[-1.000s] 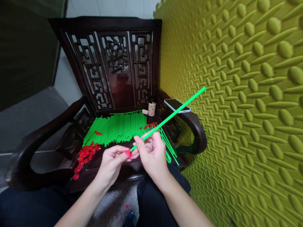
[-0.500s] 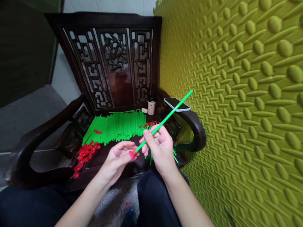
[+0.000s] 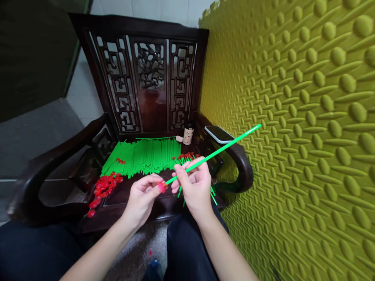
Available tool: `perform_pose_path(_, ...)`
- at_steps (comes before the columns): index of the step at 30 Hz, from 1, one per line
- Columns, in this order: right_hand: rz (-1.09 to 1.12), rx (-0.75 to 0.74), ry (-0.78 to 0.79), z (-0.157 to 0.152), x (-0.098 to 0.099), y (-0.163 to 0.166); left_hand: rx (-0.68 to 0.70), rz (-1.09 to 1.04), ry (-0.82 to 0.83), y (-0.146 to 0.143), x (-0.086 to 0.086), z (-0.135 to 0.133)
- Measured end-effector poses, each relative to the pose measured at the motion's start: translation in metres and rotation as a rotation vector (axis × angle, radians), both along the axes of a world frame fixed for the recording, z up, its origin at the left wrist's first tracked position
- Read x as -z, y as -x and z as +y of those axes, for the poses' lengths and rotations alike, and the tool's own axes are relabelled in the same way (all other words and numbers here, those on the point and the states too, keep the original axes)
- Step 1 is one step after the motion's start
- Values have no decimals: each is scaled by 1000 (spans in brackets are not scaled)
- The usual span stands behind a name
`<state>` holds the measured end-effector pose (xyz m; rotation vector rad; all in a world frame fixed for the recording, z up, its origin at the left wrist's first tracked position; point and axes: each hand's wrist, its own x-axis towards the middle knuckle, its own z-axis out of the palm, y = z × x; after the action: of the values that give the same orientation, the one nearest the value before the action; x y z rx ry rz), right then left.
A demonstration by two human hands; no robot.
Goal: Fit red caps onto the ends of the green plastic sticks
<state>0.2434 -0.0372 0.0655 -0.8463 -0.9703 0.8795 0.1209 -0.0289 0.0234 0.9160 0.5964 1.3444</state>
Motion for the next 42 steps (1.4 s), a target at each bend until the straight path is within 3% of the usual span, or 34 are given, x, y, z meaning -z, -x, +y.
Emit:
perform_pose_path(12, -167, 72, -52, -2, 0, 1, -73, 96, 22, 1, 2, 2)
perform_pose_path(17, 55, -25, 71, -1, -5, -2, 101, -29, 168, -3, -7, -3)
perform_pose_path(20, 76, -94, 83, -3, -9, -2, 178, -62, 245, -2, -15, -7)
perform_pose_path(27, 42, -72, 110, -2, -7, -4, 201, 4, 132, 3, -17, -8)
perform_pose_path(42, 123, -113, 215, 3, -4, -4, 184, 53, 128, 6, -15, -5)
